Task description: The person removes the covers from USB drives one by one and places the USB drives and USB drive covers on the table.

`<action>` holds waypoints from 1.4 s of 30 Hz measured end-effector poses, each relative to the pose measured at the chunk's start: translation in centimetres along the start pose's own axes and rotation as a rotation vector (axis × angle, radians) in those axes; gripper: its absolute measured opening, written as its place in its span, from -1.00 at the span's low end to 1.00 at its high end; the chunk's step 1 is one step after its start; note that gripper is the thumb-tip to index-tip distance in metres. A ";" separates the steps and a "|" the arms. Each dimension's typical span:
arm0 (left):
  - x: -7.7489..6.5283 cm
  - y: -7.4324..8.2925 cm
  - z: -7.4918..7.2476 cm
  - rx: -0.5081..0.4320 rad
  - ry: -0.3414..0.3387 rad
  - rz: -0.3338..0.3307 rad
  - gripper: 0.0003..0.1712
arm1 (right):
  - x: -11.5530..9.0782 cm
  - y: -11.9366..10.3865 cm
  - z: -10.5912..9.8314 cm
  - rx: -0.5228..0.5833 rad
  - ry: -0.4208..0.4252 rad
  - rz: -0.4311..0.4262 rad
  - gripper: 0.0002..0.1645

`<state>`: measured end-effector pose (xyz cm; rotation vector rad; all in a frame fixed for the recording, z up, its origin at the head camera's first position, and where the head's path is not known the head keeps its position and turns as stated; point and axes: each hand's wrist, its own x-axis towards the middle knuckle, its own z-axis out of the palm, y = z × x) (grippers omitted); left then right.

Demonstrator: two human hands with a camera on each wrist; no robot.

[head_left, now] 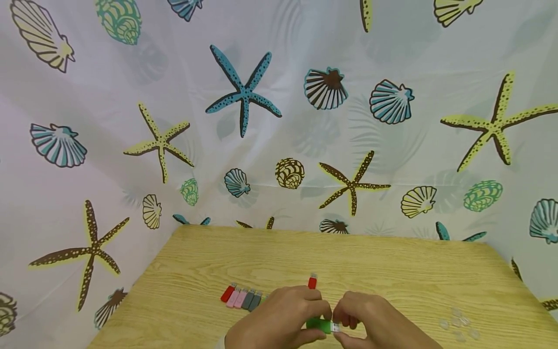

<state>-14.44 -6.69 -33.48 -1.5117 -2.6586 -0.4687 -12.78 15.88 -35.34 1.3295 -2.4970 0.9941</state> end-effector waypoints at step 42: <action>-1.2 -5.4 0.7 0.087 0.074 -0.355 -0.86 | -2.1 1.2 -2.6 -0.150 0.052 0.242 -0.87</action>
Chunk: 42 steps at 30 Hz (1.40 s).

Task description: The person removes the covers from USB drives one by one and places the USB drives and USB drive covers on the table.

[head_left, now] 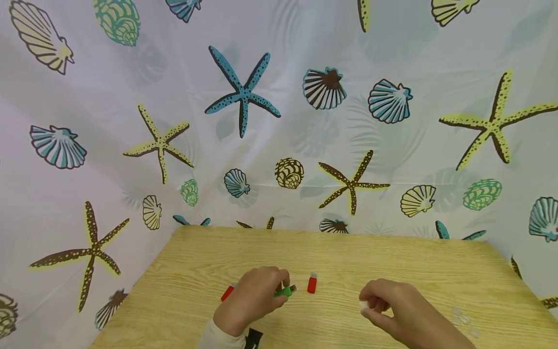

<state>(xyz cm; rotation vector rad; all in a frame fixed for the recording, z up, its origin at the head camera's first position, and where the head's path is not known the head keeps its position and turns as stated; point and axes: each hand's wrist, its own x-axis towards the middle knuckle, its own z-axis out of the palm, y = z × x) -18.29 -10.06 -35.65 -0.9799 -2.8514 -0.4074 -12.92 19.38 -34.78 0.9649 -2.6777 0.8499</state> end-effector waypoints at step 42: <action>1.6 -2.7 6.7 0.161 -0.127 -0.200 -0.71 | -6.0 13.1 -3.1 -0.086 -0.040 0.752 -0.48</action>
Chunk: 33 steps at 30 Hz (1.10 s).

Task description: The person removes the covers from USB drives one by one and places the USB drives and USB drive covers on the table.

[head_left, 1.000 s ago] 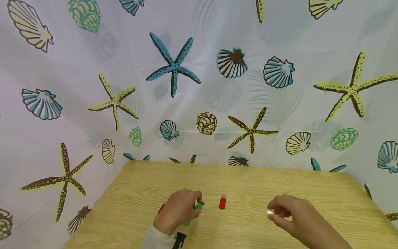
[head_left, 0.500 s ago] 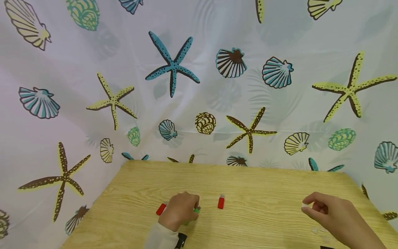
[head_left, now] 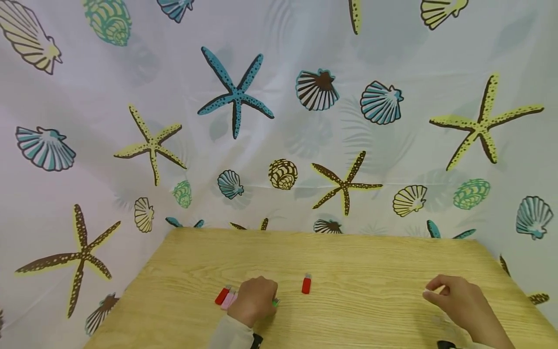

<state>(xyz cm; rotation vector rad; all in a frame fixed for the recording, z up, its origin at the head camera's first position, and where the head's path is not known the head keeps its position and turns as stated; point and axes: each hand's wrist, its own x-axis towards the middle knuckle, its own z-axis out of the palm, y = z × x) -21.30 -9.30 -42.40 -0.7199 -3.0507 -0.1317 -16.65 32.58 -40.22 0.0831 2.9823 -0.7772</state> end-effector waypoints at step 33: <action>0.0 -0.3 0.6 -0.038 -0.032 -0.138 -0.63 | 0.9 3.6 3.4 0.072 -0.009 0.224 -0.72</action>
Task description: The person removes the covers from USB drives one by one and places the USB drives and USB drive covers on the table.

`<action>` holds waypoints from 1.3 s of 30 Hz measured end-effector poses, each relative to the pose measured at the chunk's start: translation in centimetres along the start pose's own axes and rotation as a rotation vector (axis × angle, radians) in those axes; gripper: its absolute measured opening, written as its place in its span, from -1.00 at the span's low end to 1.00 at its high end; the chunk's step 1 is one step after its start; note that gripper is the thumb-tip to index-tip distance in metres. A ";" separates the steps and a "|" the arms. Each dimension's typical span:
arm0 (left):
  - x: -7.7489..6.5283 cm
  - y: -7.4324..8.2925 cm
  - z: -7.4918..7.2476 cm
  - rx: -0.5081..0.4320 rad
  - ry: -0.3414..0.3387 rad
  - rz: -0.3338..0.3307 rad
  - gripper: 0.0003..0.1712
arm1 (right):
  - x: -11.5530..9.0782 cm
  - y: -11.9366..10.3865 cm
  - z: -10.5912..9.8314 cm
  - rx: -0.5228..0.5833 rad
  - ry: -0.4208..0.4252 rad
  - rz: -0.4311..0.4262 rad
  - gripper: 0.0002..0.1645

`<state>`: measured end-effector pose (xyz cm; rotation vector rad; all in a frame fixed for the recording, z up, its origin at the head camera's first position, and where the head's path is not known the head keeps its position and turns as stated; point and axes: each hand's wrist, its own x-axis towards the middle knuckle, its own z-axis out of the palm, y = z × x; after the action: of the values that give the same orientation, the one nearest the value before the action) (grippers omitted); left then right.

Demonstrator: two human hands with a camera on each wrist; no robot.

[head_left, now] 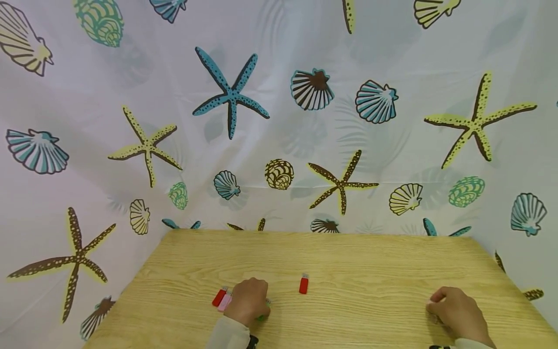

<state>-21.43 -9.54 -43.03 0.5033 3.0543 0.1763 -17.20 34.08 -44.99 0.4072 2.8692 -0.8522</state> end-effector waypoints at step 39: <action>1.2 2.4 0.2 -0.033 0.057 0.058 -0.77 | -0.7 -1.3 -1.6 -0.015 -0.015 -0.008 -0.52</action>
<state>-21.84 -6.87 -42.93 0.5959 3.0883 0.2474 -17.00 33.72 -42.84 0.3861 2.8641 -0.8310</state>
